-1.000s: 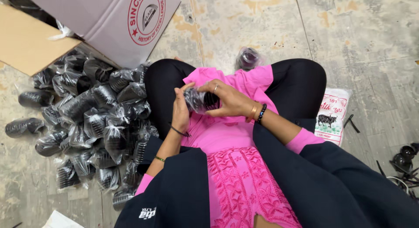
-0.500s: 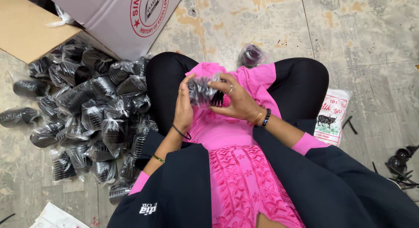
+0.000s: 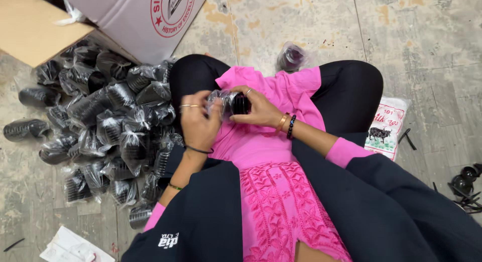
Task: The person sits on the floor and wraps clear plastic bags around black hair brushes, twisting the bag ends closed. The wrapped brushes are placed into a large cardboard box beside them, and additional wrapped brushes are picked up from the floor.
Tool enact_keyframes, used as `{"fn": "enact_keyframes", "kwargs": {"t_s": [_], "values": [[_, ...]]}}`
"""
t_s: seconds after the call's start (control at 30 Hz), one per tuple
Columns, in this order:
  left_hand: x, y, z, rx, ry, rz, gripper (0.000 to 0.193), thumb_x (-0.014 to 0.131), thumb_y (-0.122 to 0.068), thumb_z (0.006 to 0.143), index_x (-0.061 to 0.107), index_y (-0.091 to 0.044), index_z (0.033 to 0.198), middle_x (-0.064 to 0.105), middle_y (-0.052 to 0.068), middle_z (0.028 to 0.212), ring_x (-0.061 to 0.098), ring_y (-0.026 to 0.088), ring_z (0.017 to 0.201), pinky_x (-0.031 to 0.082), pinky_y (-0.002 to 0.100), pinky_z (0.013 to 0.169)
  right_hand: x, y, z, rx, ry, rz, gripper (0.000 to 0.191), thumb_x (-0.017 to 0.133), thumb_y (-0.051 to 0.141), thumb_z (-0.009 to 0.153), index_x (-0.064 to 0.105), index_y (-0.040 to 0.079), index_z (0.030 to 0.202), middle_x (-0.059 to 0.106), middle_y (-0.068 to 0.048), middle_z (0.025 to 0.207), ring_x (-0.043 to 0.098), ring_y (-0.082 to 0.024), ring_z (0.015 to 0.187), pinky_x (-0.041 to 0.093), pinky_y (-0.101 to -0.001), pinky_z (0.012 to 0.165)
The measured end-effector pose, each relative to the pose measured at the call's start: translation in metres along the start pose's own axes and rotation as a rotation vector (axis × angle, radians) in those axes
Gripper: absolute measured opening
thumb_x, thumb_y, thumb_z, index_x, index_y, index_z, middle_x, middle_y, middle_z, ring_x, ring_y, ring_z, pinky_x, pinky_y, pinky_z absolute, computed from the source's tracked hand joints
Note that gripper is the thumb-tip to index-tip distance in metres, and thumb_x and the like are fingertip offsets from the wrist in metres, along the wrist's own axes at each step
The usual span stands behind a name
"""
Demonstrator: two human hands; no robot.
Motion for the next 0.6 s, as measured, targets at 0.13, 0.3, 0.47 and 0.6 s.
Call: {"fn": "enact_keyframes", "kwargs": {"t_s": [0.13,0.3,0.47,0.6], "values": [[0.014,-0.017,-0.003,0.107,0.058,0.104,0.042,0.084,-0.029,0.082,0.067,0.000,0.107,0.060,0.012,0.092,0.062,0.025,0.075,0.050,0.038,0.063,0.004,-0.001,0.004,-0.106,-0.012,-0.027,0.077,0.084,0.024,0.081,0.048,0.000,0.145,0.061,-0.018,0.135,0.062,-0.028,0.126,0.049,-0.0375,0.108],[0.022,0.009,0.002,-0.248,0.123,-0.213,0.015,0.076,-0.016,0.092,0.071,-0.003,0.099,0.065,0.009,0.087,0.064,0.028,0.066,0.053,0.039,0.061,0.006,0.000,0.006,0.045,0.008,-0.093,0.085,0.087,0.031,0.074,0.046,0.000,0.141,0.062,-0.018,0.126,0.064,-0.027,0.116,0.051,-0.0363,0.101],[0.024,0.019,0.002,0.095,0.058,0.008,0.008,0.070,-0.008,0.097,0.065,-0.003,0.095,0.065,0.012,0.095,0.066,0.028,0.076,0.053,0.040,0.068,0.005,0.004,0.011,-0.125,-0.012,-0.179,0.078,0.087,0.029,0.078,0.049,0.000,0.140,0.062,-0.020,0.131,0.062,-0.031,0.124,0.049,-0.0385,0.106],[0.027,0.011,0.004,0.101,0.016,-0.068,0.008,0.067,-0.008,0.099,0.063,-0.002,0.098,0.063,0.013,0.097,0.065,0.027,0.076,0.053,0.039,0.068,0.001,0.010,0.013,-0.171,-0.008,-0.245,0.075,0.086,0.027,0.081,0.051,0.001,0.142,0.062,-0.021,0.135,0.062,-0.033,0.127,0.049,-0.0394,0.109]]}}
Point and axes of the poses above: each hand's wrist, its own z-axis towards the middle knuckle, its own x-axis out of the palm, y = z × x, the point moved 1 cm from there along z, towards the middle knuckle
